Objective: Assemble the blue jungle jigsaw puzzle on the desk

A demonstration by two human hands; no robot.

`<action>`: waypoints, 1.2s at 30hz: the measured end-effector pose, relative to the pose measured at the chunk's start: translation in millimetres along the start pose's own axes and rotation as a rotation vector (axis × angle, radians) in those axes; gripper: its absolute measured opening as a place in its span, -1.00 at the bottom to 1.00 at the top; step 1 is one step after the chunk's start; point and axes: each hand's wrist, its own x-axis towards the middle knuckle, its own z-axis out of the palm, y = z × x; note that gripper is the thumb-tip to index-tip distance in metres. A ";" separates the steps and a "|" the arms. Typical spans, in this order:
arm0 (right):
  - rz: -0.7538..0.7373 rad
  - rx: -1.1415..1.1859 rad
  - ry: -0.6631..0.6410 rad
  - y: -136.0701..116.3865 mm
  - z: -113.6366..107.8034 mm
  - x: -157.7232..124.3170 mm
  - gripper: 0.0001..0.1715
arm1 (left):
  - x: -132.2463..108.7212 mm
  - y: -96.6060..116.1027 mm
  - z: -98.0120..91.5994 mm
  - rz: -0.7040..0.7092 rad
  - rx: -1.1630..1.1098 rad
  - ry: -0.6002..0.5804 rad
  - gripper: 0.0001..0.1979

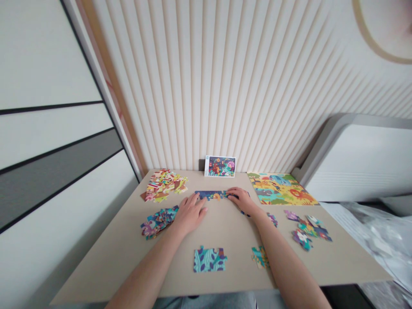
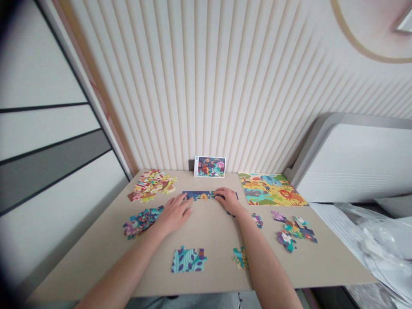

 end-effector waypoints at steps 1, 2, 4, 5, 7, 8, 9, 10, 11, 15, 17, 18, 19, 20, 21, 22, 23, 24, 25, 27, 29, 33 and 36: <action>0.007 -0.018 -0.006 0.8 1.0 0.2 -0.70 | 0.0 0.1 -0.4 0.004 0.001 0.001 -0.53; 0.012 -0.036 -0.012 1.8 2.2 0.4 -0.71 | 0.1 0.3 -0.8 0.006 0.003 0.001 -0.52; 0.015 -0.064 -0.019 3.9 4.4 0.5 -0.71 | 0.4 0.6 -2.0 0.012 0.005 -0.001 -0.52; 0.011 -0.072 -0.020 4.8 5.3 0.5 -0.70 | 0.6 0.8 -2.7 0.014 0.004 -0.001 -0.52; -0.001 -0.080 -0.020 5.8 6.2 0.3 -0.70 | 0.9 1.2 -3.6 0.021 0.000 0.002 -0.52; -0.008 -0.084 -0.021 5.7 6.2 0.2 -0.70 | 1.0 1.4 -3.9 0.023 -0.004 0.004 -0.52; -0.014 -0.089 -0.022 5.3 5.9 0.1 -0.70 | 1.1 1.6 -4.0 0.025 -0.008 0.004 -0.52; -0.019 -0.096 -0.025 4.5 5.3 0.0 -0.70 | 1.1 1.7 -4.0 0.025 -0.011 0.004 -0.52; -0.022 -0.105 -0.029 3.3 4.5 -0.1 -0.70 | 1.2 1.8 -3.8 0.025 -0.014 0.002 -0.52; -0.038 -0.142 -0.038 -4.0 0.5 -1.1 -0.70 | 1.5 1.5 -2.6 0.021 -0.016 -0.009 -0.52; -0.044 -0.162 -0.036 -8.3 -1.6 -1.8 -0.69 | 1.5 1.2 -2.0 0.019 -0.021 -0.017 -0.52; -0.047 -0.172 -0.036 -10.5 -2.8 -2.2 -0.69 | 1.5 1.1 -1.7 0.018 -0.024 -0.019 -0.52; -0.050 -0.182 -0.038 -12.7 -4.1 -2.4 -0.69 | 1.4 0.9 -1.3 0.018 -0.028 -0.019 -0.51; -0.054 -0.192 -0.040 -15.1 -5.4 -2.4 -0.69 | 1.3 0.8 -0.8 0.018 -0.031 -0.019 -0.51; -0.059 -0.202 -0.044 -17.5 -6.7 -2.4 -0.69 | 1.2 0.7 -0.4 0.017 -0.033 -0.018 -0.50; -0.064 -0.213 -0.047 -20.1 -8.0 -2.1 -0.69 | 1.1 0.7 0.1 0.016 -0.034 -0.019 -0.50; -0.070 -0.226 -0.051 -22.6 -9.1 -1.7 -0.70 | 1.1 0.6 0.6 0.014 -0.033 -0.020 -0.50; -0.074 -0.239 -0.058 -25.1 -10.0 -1.1 -0.69 | 1.1 0.5 1.0 0.013 -0.031 -0.023 -0.50; -0.077 -0.252 -0.068 -27.4 -10.6 -0.3 -0.69 | 1.2 0.5 1.4 0.012 -0.028 -0.026 -0.50; -0.074 -0.278 -0.095 -31.2 -11.0 1.2 -0.69 | 1.4 0.2 1.9 0.013 -0.020 -0.031 -0.50; -0.060 -0.309 -0.118 -33.9 -10.8 2.5 -0.68 | 1.5 -0.1 2.2 0.013 -0.019 -0.032 -0.50; -0.047 -0.377 -0.139 -38.7 -10.4 4.0 -0.65 | 1.6 -0.6 2.4 0.016 -0.026 -0.027 -0.51; -0.054 -0.403 -0.153 -43.9 -10.0 4.8 -0.64 | 1.7 -0.3 2.2 0.016 -0.026 -0.031 -0.51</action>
